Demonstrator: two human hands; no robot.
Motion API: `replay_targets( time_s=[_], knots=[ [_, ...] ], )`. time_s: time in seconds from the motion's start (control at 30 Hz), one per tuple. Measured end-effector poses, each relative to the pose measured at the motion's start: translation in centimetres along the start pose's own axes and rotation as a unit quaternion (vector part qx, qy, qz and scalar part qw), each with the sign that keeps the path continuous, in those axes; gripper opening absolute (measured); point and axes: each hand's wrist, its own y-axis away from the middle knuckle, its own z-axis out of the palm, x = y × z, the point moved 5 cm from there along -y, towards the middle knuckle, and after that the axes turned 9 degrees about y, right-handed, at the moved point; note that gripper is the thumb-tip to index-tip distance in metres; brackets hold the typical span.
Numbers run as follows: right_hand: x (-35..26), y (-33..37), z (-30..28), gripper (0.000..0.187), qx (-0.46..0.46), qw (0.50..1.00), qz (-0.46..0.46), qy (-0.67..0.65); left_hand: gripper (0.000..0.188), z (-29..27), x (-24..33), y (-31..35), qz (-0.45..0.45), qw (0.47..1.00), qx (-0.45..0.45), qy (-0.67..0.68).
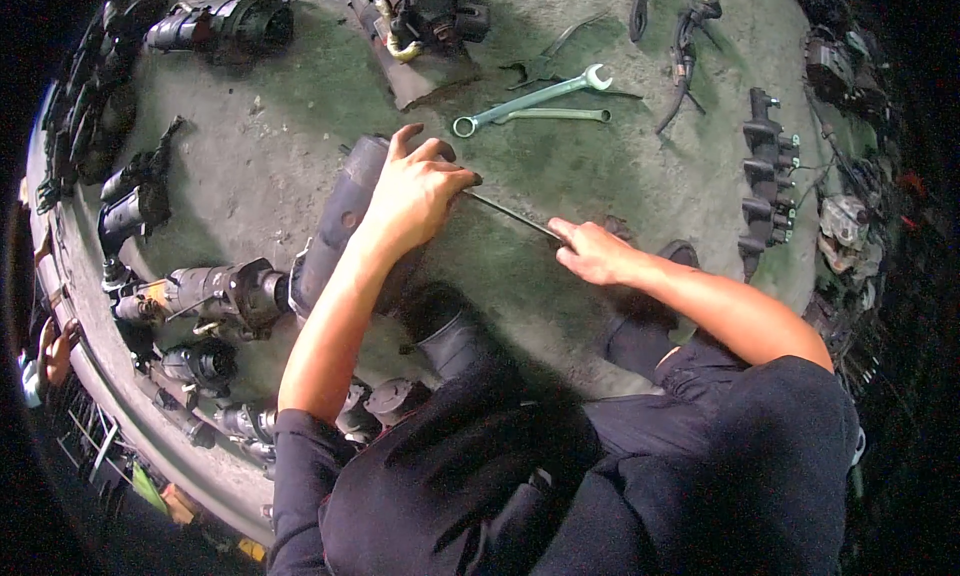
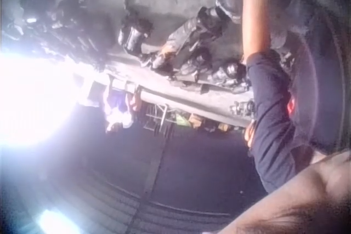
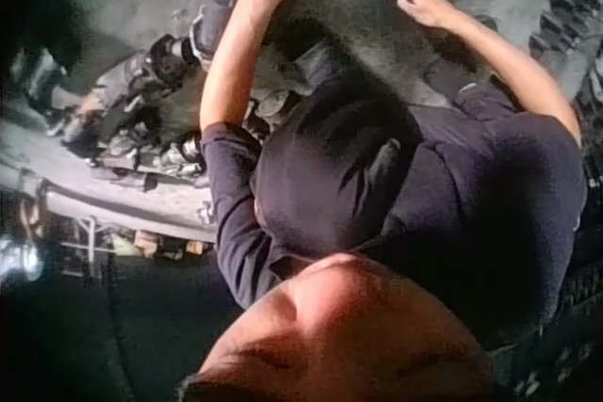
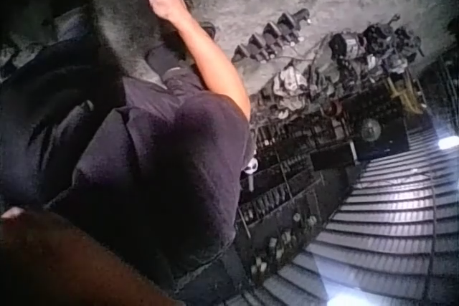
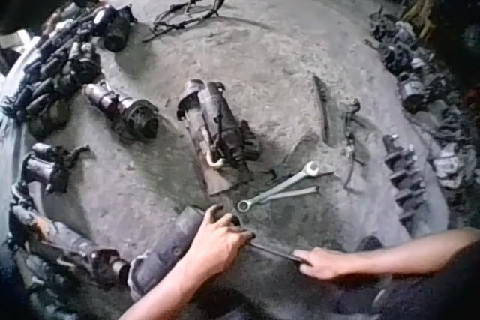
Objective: The recorder uses a screwdriver and wrench to remove components from a used starter motor on a workshop floor.
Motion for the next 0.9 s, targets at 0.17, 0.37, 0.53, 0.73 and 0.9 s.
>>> replay_targets(
  time_s=[0.17, 0.37, 0.53, 0.73, 0.9],
  knots=[
    [-0.5, 1.0, -0.4, 0.039, -0.049, 0.998, 0.023, 0.017, 0.027, -0.2, -0.1, 0.4, -0.011, 0.995, -0.077, -0.065],
    [0.1, 1.0, 0.3, 0.035, 0.015, 0.995, -0.019, 0.099, 0.019, -0.4, -0.2, 0.3, 0.000, 0.991, -0.109, -0.074],
    [0.0, 0.6, 1.6, 0.036, 0.040, 0.988, -0.059, 0.139, 0.015, -0.2, -0.4, 0.0, -0.004, 0.983, -0.159, -0.094],
    [-0.5, 0.4, 2.7, 0.029, 0.058, 0.983, -0.049, 0.170, 0.013, 0.1, -0.7, -0.6, 0.016, 0.980, -0.172, -0.099],
    [-2.0, 0.1, 3.4, 0.025, 0.016, 0.988, -0.015, 0.154, 0.010, 0.4, -1.1, -0.8, 0.016, 0.979, -0.177, -0.103]
  ],
)
